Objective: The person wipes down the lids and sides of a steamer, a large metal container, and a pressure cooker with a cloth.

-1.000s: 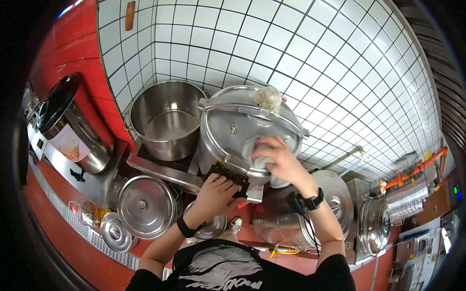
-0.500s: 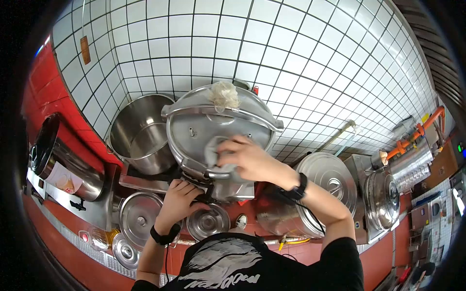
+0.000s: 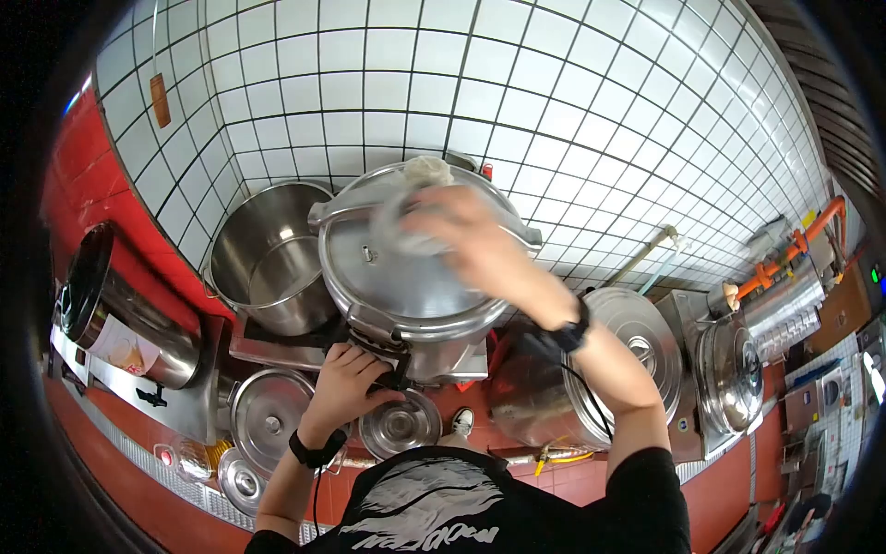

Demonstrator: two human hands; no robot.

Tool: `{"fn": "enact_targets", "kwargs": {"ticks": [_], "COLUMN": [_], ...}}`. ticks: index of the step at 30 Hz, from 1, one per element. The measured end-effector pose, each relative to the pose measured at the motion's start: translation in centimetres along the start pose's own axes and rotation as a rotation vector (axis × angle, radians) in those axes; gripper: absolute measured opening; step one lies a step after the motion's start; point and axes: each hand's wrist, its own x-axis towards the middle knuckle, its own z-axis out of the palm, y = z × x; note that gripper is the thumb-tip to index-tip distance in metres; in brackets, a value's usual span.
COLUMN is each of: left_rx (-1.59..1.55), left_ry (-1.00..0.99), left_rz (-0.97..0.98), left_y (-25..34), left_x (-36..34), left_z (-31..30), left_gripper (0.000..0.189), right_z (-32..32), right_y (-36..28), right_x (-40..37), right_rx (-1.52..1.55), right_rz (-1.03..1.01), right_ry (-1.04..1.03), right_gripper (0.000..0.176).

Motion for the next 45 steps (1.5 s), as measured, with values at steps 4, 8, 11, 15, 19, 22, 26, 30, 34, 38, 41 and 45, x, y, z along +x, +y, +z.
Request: {"fn": "enact_targets", "kwargs": {"ticks": [4, 8, 11, 15, 19, 22, 26, 30, 34, 38, 41, 45], "left_rx": [0.004, 0.009, 0.003, -0.019, -0.022, -0.004, 0.009, -0.002, 0.032, 0.048, 0.048, 0.029], "left_ry": [0.005, -0.008, -0.001, 0.024, 0.039, 0.033, 0.060, 0.080, 0.102, 0.092, 0.089, 0.075], "left_rz": [-0.004, -0.037, -0.029, -0.020, 0.017, 0.021, 0.037, 0.018, 0.043, 0.052, 0.040, 0.050], "left_y": [-0.1, -0.1, -0.4, -0.5, -0.7, -0.6, -0.8, -0.7, -0.8, -0.7, -1.0, -1.0], "left_x": [0.0, -0.2, -0.2, -0.3, -0.3, -0.3, -0.6, -0.9, -1.1, -1.2, -1.3, -1.3], "left_z": [0.1, 0.0, 0.0, 0.1, 0.1, 0.0, 0.4, 0.6, 0.9, 0.6, 0.8, 0.6], "left_gripper": [0.042, 0.042, 0.041, 0.042, 0.043, 0.043, 0.041, 0.042, 0.042, 0.043, 0.043, 0.046], "right_z": [5.0, 3.2, -0.3, -2.4, -1.7, -2.2, -2.4, -0.9, 4.5, 15.0, 15.3, 10.7], "right_y": [-0.5, 0.2, 0.2, 4.0, 4.8, 5.2, 2.7, -2.3, -4.5, 0.7, 0.3, -0.7], "right_x": [2.1, 1.8, 0.8, -3.8, -8.3, -8.5, -3.1, 4.6, 11.3, 11.8, 12.1, 13.3], "right_rx": [-0.023, -0.124, -0.151, -0.008, 0.004, -0.056, -0.210, -0.101, -0.212, -0.194, -0.282, -0.449], "right_rz": [-0.137, -0.026, 0.203, 0.600, 0.706, 0.775, 0.587, 0.194, -0.115, -0.436, -0.372, -0.261], "right_ry": [-0.277, -0.384, -0.450, -0.269, -0.171, -0.177, 0.139, 0.408, 0.013, -0.462, -0.508, -0.660], "right_gripper": [0.050, 0.040, 0.042, 0.043, 0.044, 0.041, 0.039, 0.055, 0.069, 0.048, 0.044, 0.048]}}
